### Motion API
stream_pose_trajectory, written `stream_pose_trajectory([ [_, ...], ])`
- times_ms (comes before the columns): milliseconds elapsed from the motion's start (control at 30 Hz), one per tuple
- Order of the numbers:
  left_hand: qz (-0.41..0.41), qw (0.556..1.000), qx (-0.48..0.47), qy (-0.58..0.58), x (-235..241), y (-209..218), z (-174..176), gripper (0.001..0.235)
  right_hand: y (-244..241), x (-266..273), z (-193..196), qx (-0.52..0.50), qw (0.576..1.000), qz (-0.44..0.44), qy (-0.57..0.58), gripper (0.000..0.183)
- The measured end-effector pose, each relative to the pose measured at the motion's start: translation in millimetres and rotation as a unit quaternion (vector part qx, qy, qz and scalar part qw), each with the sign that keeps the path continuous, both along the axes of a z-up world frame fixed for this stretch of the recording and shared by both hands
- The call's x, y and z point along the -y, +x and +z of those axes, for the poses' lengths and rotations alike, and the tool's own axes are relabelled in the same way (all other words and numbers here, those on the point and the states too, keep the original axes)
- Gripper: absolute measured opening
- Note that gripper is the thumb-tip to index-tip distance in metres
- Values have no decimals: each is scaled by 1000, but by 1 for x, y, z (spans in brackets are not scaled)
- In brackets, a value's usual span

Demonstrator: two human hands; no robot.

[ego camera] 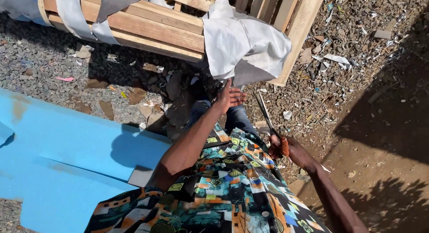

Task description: The person uses a pair of scissors to cut a white fabric strip that is wrapped around a wooden pallet. The person holds the fabric with one hand and cuts it into smaller pieces with the other hand, repeating the action throughout the video.

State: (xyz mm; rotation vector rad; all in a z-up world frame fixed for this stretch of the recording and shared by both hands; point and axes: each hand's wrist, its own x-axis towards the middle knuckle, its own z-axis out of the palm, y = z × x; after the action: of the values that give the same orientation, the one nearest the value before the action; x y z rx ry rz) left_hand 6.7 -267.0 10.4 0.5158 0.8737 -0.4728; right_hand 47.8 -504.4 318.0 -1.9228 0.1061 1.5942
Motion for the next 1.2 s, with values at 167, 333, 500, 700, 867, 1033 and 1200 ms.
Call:
stream_pose_trajectory([
  [167,-42,993,-112,-9,12,19,-36,99,-26,-7,11,24,998,-53,-13,62],
  [333,-88,990,-105,20,33,49,-93,56,-24,21,-7,86,995,-34,-25,70],
  [500,-21,998,-51,13,8,45,-2,60,-7,30,-24,45,998,-42,11,66],
  [700,-41,996,-82,-15,30,53,29,114,38,56,-27,15,999,25,22,65],
  [867,-3,985,-149,85,43,79,23,100,60,89,-38,-1,996,79,48,51],
  [1033,-54,976,-190,90,41,90,-64,81,81,120,-40,12,993,112,46,57],
  [1200,140,959,-127,212,54,38,-80,76,101,141,-45,29,987,147,55,58],
])
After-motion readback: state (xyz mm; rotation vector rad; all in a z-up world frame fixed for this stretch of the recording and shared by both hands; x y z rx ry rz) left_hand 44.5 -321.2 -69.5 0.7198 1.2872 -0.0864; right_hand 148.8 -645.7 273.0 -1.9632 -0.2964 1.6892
